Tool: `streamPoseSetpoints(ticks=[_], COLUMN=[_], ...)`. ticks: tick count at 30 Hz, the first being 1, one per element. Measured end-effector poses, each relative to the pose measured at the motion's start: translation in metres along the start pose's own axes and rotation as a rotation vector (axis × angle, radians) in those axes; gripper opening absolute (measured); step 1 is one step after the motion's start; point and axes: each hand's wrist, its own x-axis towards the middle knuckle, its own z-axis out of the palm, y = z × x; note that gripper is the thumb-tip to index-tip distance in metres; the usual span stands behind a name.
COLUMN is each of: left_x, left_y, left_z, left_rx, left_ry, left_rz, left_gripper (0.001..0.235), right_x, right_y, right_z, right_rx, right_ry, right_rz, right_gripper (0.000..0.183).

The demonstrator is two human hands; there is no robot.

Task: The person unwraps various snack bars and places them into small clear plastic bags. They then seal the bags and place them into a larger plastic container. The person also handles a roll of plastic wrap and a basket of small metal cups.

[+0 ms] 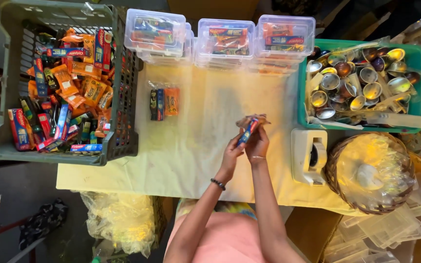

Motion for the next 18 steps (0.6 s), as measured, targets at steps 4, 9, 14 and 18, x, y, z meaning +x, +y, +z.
streamPoseSetpoints(ticks=[4, 9, 14, 18], left_x=[-0.035, -0.056, -0.061, -0.051], left_y=[0.032, 0.034, 0.045, 0.041], left_z=[-0.024, -0.038, -0.02, -0.002], left_rx=[-0.098, -0.359, -0.226, -0.04], left_ry=[-0.04, 0.019, -0.05, 0.016], left_rz=[-0.175, -0.18, -0.08, -0.113], left_gripper=[0.045, 0.049, 0.042, 0.039], right_x=[-0.025, -0.014, -0.027, -0.048], right_y=[-0.02, -0.011, -0.01, -0.016], right_z=[0.014, -0.006, 0.022, 0.049], right_rx=[-0.008, 0.505, 0.44, 0.599], right_ry=[-0.293, -0.521, -0.445, -0.246], right_rz=[-0.066, 0.138, 0.08, 0.214], right_gripper=[0.044, 0.035, 0.05, 0.054])
